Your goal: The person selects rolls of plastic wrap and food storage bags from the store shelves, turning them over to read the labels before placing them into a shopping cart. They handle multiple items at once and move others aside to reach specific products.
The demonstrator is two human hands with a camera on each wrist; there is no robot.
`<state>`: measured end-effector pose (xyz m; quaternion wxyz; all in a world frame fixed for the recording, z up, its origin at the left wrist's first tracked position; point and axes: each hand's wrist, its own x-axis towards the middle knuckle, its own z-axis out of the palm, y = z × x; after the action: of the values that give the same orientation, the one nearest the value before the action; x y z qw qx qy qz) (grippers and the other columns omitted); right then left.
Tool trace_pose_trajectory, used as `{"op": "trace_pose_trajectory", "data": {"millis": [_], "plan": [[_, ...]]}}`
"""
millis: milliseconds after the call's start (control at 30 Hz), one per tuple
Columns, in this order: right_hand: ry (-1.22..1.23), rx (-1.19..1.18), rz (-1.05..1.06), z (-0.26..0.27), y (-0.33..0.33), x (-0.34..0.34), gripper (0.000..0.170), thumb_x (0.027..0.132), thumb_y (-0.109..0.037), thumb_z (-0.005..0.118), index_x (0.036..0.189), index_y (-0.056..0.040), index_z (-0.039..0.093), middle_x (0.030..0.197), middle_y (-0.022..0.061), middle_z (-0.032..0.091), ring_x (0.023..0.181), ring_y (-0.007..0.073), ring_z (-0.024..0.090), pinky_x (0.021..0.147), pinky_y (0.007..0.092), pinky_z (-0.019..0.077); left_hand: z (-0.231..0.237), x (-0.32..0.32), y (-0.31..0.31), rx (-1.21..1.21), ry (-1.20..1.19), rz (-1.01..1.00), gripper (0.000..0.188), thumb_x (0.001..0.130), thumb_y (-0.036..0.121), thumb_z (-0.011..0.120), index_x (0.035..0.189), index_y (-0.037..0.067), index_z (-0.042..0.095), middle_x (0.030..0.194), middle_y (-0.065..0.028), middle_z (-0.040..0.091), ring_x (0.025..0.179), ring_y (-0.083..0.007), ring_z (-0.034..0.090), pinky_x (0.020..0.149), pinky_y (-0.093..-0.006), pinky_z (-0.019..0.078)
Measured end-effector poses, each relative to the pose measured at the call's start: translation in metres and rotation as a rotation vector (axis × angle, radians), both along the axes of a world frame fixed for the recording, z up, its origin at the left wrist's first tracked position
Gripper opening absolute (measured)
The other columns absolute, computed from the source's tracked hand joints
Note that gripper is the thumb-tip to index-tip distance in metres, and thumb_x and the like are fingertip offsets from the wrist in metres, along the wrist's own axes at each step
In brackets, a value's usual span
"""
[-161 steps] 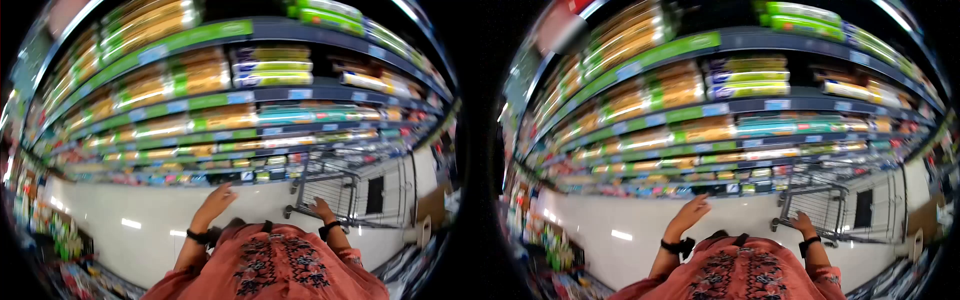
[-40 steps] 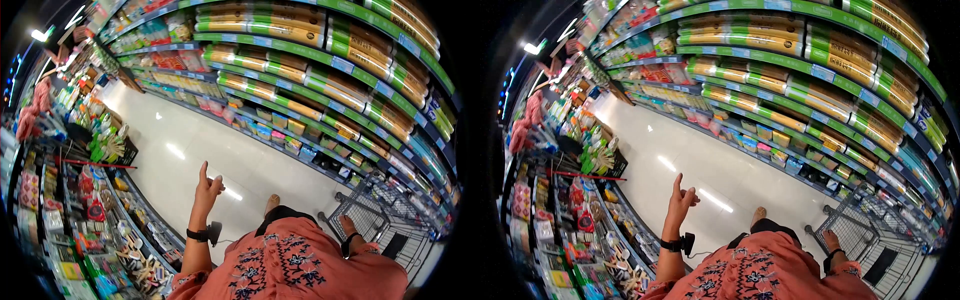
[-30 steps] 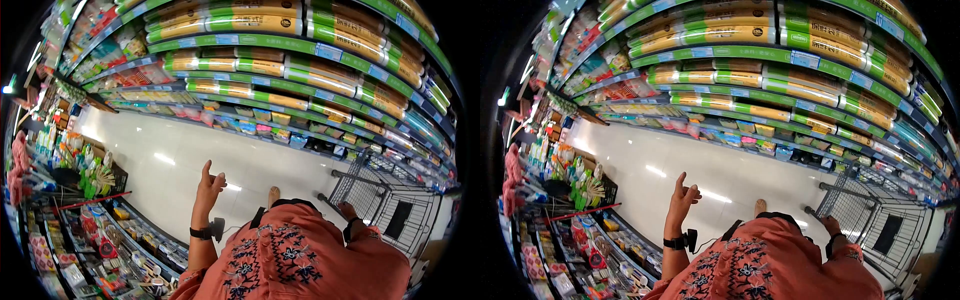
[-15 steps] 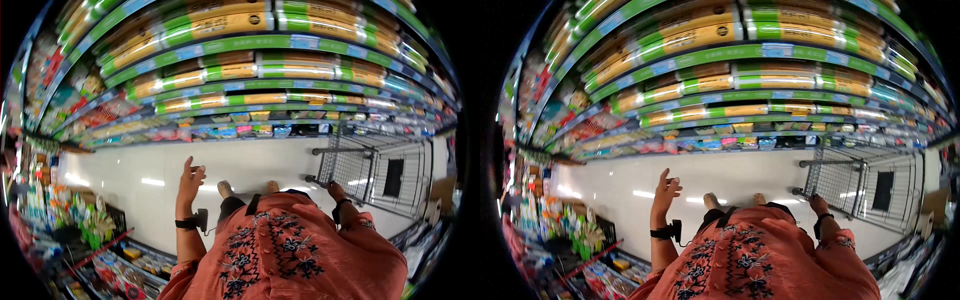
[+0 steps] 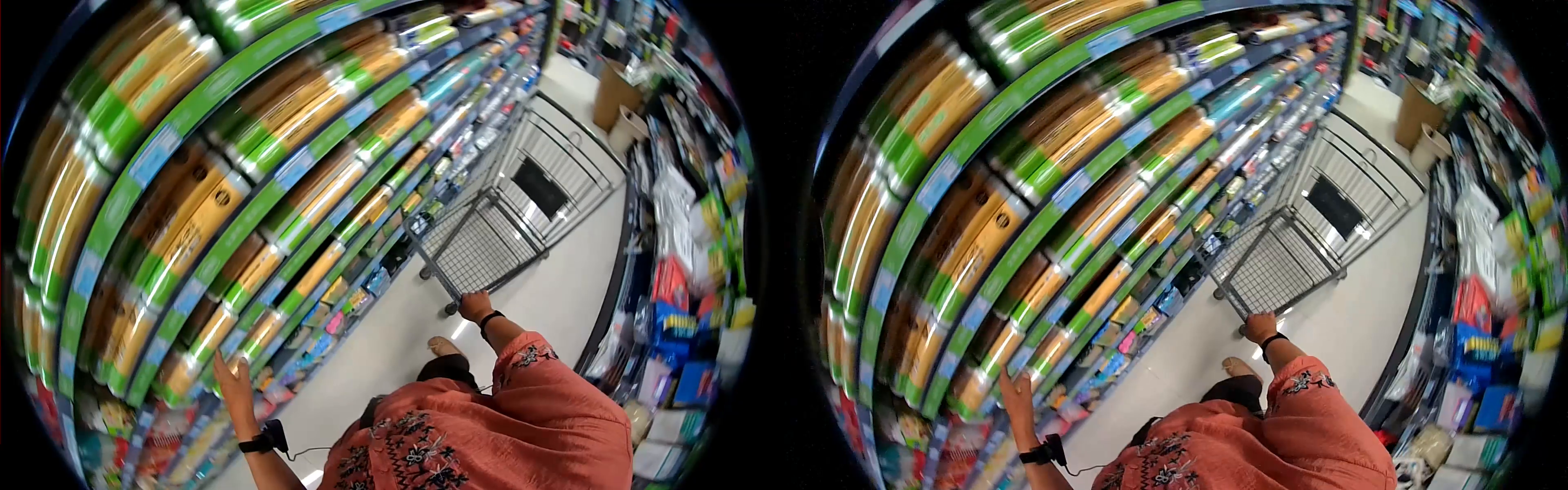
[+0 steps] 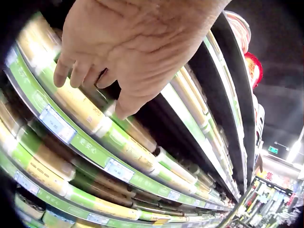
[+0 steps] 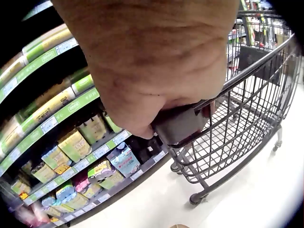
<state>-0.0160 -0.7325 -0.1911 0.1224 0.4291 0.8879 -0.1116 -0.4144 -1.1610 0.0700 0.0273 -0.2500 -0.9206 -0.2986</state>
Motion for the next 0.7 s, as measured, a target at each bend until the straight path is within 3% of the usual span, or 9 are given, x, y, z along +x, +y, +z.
{"op": "trace_pose_trajectory", "data": {"millis": [100, 333, 467, 500, 700], "plan": [[-0.01, 0.016, -0.031, -0.003, -0.014, -0.006, 0.029, 0.087, -0.03, 0.052, 0.098, -0.0098, 0.07, 0.098, 0.0104, 0.072, 0.101, 0.0278, 0.065, 0.09, 0.0434, 0.0387, -0.001, -0.012, 0.04, -0.016, 0.023, -0.158, 0.065, 0.093, 0.022, 0.063, 0.146, -0.006, 0.037, 0.15, -0.0262, 0.04, 0.14, -0.0385, 0.037, 0.116, -0.0421, 0.0291], [-0.011, -0.025, -0.039, -0.002, -0.001, -0.004, 0.025, 0.087, -0.025, 0.052, 0.096, -0.0118, 0.071, 0.096, 0.0091, 0.072, 0.101, 0.0265, 0.063, 0.091, 0.0442, 0.0368, 0.001, 0.042, 0.13, 0.113, -0.165, -0.28, 0.066, 0.093, 0.02, 0.063, 0.146, -0.007, 0.035, 0.15, -0.0272, 0.039, 0.14, -0.0393, 0.036, 0.116, -0.042, 0.0269], [-0.038, -0.101, -0.032, 0.005, 0.028, 0.004, 0.031, 0.089, -0.037, 0.06, 0.101, -0.0113, 0.072, 0.098, 0.0092, 0.072, 0.106, 0.0269, 0.063, 0.096, 0.0451, 0.0356, -0.009, 0.073, 0.176, 0.04, -0.172, -0.308, 0.065, 0.095, 0.022, 0.062, 0.147, -0.006, 0.035, 0.15, -0.0266, 0.039, 0.14, -0.0388, 0.036, 0.116, -0.0416, 0.0272], [-0.022, -0.08, -0.014, 0.008, 0.038, 0.007, 0.034, 0.087, -0.042, 0.062, 0.098, -0.0112, 0.073, 0.094, 0.0078, 0.073, 0.102, 0.0281, 0.065, 0.089, 0.0442, 0.0397, 0.001, 0.087, 0.192, 0.027, -0.196, -0.319, 0.065, 0.095, 0.022, 0.061, 0.147, -0.006, 0.035, 0.151, -0.0266, 0.039, 0.141, -0.0378, 0.037, 0.116, -0.0412, 0.0278], [0.063, -0.292, -0.054, 0.01, 0.099, 0.022, 0.045, 0.086, -0.05, 0.065, 0.107, -0.0106, 0.069, 0.102, 0.0115, 0.071, 0.104, 0.0304, 0.064, 0.095, 0.0463, 0.0403, -0.01, 0.141, 0.281, 0.109, -0.335, -0.414, 0.067, 0.093, 0.022, 0.063, 0.147, -0.007, 0.035, 0.149, -0.0266, 0.04, 0.139, -0.0368, 0.039, 0.115, -0.04, 0.0298]]}}
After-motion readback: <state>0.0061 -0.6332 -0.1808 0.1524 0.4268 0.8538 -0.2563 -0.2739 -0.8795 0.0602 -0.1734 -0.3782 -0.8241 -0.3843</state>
